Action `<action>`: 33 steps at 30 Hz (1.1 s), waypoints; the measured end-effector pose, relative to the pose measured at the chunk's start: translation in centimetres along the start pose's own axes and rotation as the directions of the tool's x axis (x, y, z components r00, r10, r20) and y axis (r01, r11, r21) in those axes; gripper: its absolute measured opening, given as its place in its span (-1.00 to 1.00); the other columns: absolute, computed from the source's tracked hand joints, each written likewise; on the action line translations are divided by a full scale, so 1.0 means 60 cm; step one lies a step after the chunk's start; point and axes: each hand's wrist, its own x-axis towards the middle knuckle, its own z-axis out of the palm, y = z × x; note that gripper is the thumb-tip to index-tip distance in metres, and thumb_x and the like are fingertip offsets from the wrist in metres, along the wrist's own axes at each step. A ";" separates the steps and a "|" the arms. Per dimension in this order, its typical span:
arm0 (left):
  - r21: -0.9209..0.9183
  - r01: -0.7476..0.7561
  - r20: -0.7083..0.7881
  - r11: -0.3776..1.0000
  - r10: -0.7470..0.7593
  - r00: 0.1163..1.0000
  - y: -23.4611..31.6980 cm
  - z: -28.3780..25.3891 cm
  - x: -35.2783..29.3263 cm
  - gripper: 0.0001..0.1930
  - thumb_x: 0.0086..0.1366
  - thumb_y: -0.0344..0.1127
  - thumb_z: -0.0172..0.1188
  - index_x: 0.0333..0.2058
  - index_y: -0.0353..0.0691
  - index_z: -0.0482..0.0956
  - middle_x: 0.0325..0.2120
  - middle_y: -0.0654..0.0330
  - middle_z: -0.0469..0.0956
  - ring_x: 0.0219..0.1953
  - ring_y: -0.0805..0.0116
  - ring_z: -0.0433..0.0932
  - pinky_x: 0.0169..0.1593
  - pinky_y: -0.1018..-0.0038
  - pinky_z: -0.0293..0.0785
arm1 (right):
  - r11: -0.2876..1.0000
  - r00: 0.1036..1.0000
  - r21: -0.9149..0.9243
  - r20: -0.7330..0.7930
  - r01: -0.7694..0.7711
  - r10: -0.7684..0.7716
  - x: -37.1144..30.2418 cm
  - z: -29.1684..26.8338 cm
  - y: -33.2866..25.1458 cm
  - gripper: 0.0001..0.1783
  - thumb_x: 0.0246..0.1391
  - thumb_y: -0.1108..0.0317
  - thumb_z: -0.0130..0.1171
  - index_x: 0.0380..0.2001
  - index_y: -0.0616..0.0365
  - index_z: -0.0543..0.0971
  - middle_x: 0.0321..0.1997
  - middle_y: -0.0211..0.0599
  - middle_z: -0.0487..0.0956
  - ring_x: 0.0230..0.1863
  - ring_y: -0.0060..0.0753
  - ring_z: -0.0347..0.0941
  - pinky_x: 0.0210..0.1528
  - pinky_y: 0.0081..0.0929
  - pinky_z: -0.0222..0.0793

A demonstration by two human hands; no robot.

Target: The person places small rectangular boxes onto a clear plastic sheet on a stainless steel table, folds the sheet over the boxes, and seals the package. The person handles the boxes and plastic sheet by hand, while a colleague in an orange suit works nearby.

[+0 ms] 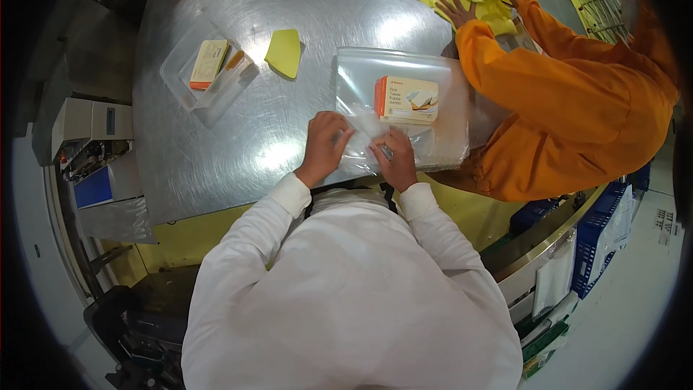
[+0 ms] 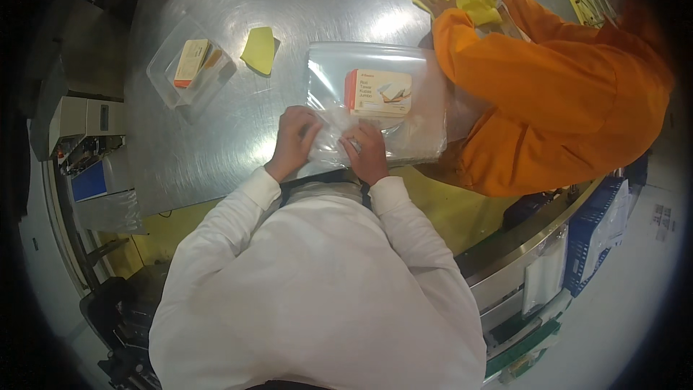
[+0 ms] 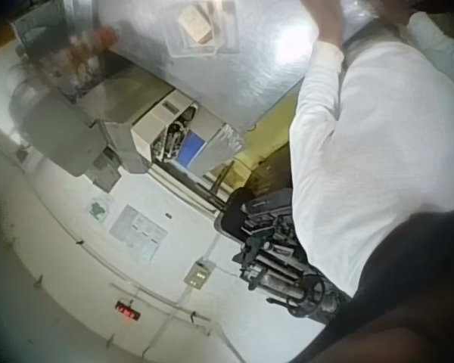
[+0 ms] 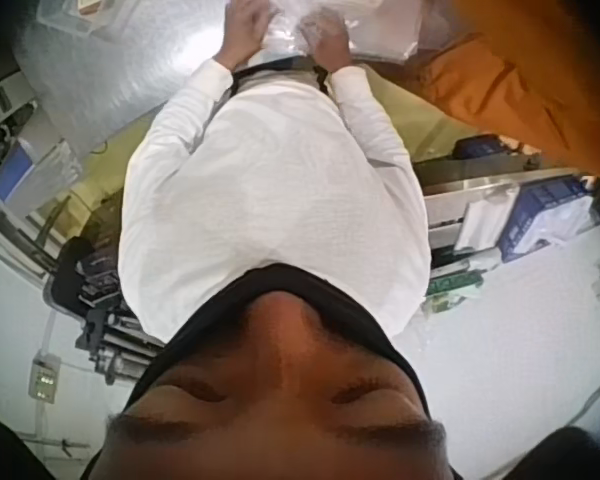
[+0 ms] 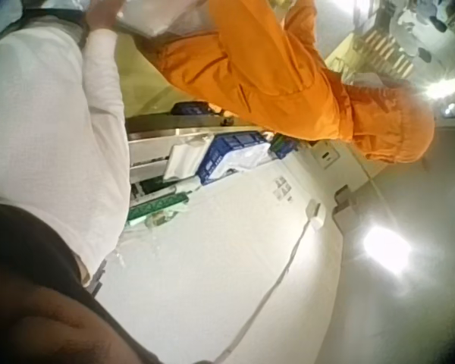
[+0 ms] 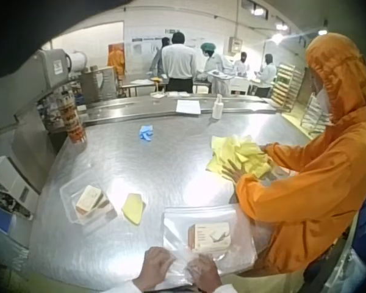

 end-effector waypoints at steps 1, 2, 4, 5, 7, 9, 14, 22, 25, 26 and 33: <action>-0.009 0.051 -0.079 0.999 -0.052 0.996 -0.004 0.002 -0.012 -0.87 0.20 -0.44 0.32 -0.27 -0.25 0.59 -0.19 0.06 0.54 -0.06 0.03 0.49 0.05 0.23 0.37 | 1.000 1.000 0.008 -0.001 0.006 -0.006 0.000 0.001 0.001 -0.86 -0.03 0.43 0.38 -0.39 0.12 0.61 -0.27 -0.19 0.58 -0.09 0.05 0.47 0.00 -0.11 0.33; -0.022 0.101 -0.156 0.995 -0.103 0.982 -0.006 0.003 -0.024 -0.86 0.21 -0.45 0.31 -0.25 -0.27 0.57 -0.20 0.05 0.54 -0.07 0.02 0.50 0.03 0.24 0.39 | 1.000 1.000 0.017 -0.003 0.012 -0.012 0.000 0.001 0.002 -0.87 -0.03 0.43 0.38 -0.40 0.13 0.61 -0.29 -0.19 0.57 -0.10 0.05 0.47 -0.02 -0.11 0.33; -0.071 0.175 -0.163 0.982 -0.185 0.969 0.000 0.006 -0.041 -0.83 0.22 -0.46 0.30 -0.22 -0.28 0.56 -0.19 0.03 0.54 -0.06 0.01 0.50 0.04 0.26 0.40 | 1.000 1.000 0.029 -0.002 0.009 -0.008 0.003 0.000 0.002 -0.87 -0.03 0.43 0.39 -0.42 0.13 0.60 -0.32 -0.20 0.56 -0.14 0.03 0.47 -0.06 -0.13 0.33; -0.073 0.176 -0.143 0.982 -0.185 0.972 0.003 0.007 -0.047 -0.82 0.21 -0.46 0.31 -0.21 -0.28 0.56 -0.18 0.03 0.54 -0.06 0.01 0.50 0.04 0.25 0.40 | 0.999 1.000 0.036 0.001 -0.005 0.005 0.001 0.002 0.003 -0.87 -0.03 0.43 0.39 -0.43 0.12 0.60 -0.33 -0.20 0.56 -0.15 0.03 0.47 -0.07 -0.13 0.33; -0.060 0.172 -0.099 0.983 -0.177 0.979 0.007 0.009 -0.049 -0.80 0.17 -0.46 0.34 -0.22 -0.27 0.57 -0.18 0.05 0.55 -0.06 0.01 0.50 0.04 0.24 0.39 | 0.998 0.999 0.046 0.011 -0.031 0.030 0.001 0.001 0.002 -0.86 -0.03 0.42 0.39 -0.45 0.12 0.59 -0.34 -0.21 0.56 -0.17 0.02 0.47 -0.09 -0.14 0.33; -0.028 0.156 -0.049 0.987 -0.157 0.986 0.010 0.012 -0.045 -0.77 0.11 -0.45 0.37 -0.23 -0.27 0.58 -0.18 0.09 0.56 -0.08 0.02 0.49 0.03 0.21 0.37 | 0.997 0.998 0.055 0.021 -0.054 0.053 0.002 -0.001 0.001 -0.85 -0.03 0.42 0.40 -0.46 0.12 0.58 -0.34 -0.20 0.55 -0.19 0.03 0.46 -0.10 -0.15 0.32; 0.040 0.066 -0.018 0.997 -0.065 0.998 0.012 0.011 -0.043 -0.70 0.10 -0.46 0.36 -0.15 -0.21 0.62 -0.17 0.13 0.56 -0.05 0.07 0.47 0.03 0.23 0.35 | 0.996 0.998 0.071 0.031 -0.058 0.056 0.001 0.001 0.009 -0.84 -0.03 0.42 0.40 -0.47 0.13 0.56 -0.34 -0.19 0.55 -0.20 0.04 0.46 -0.11 -0.15 0.32; -0.016 0.073 0.176 0.997 -0.069 0.982 0.023 0.007 -0.005 -0.56 0.16 -0.47 0.28 0.07 -0.11 0.62 -0.16 0.12 0.54 -0.03 0.07 0.45 0.08 0.25 0.32 | 0.951 0.962 0.274 -0.186 -0.146 0.202 -0.011 0.029 0.020 -0.91 0.09 0.50 0.22 -0.30 0.15 0.56 -0.24 -0.12 0.56 -0.14 0.09 0.46 -0.04 -0.10 0.33; 0.050 0.036 0.199 0.998 -0.045 0.979 0.010 -0.010 -0.009 -0.54 0.16 -0.39 0.33 0.08 -0.01 0.63 -0.02 0.11 0.51 0.10 0.05 0.40 0.18 0.20 0.25 | 0.959 0.972 0.266 -0.178 -0.102 0.152 -0.016 0.033 0.032 -0.87 0.12 0.52 0.15 -0.24 0.14 0.57 -0.21 -0.12 0.56 -0.12 0.09 0.45 -0.03 -0.10 0.33; 0.136 -0.019 0.196 0.991 -0.008 0.981 0.007 -0.022 -0.013 -0.55 0.15 -0.35 0.35 0.07 0.02 0.65 0.03 0.10 0.49 0.15 0.04 0.37 0.21 0.18 0.23 | 0.975 0.987 0.200 -0.106 -0.095 0.118 -0.016 0.022 0.036 -0.87 0.12 0.52 0.14 -0.25 0.13 0.58 -0.22 -0.13 0.55 -0.13 0.08 0.45 -0.03 -0.10 0.33; 0.281 -0.146 0.205 0.948 0.089 0.975 -0.032 -0.016 -0.029 -0.69 0.12 -0.22 0.41 -0.11 0.13 0.76 0.14 0.11 0.44 0.23 0.06 0.33 0.24 0.14 0.18 | 0.999 0.992 0.042 0.128 -0.017 0.012 0.006 -0.011 0.002 -0.83 0.02 0.49 0.22 -0.31 -0.02 0.67 -0.30 -0.19 0.49 -0.17 -0.02 0.41 -0.10 -0.19 0.28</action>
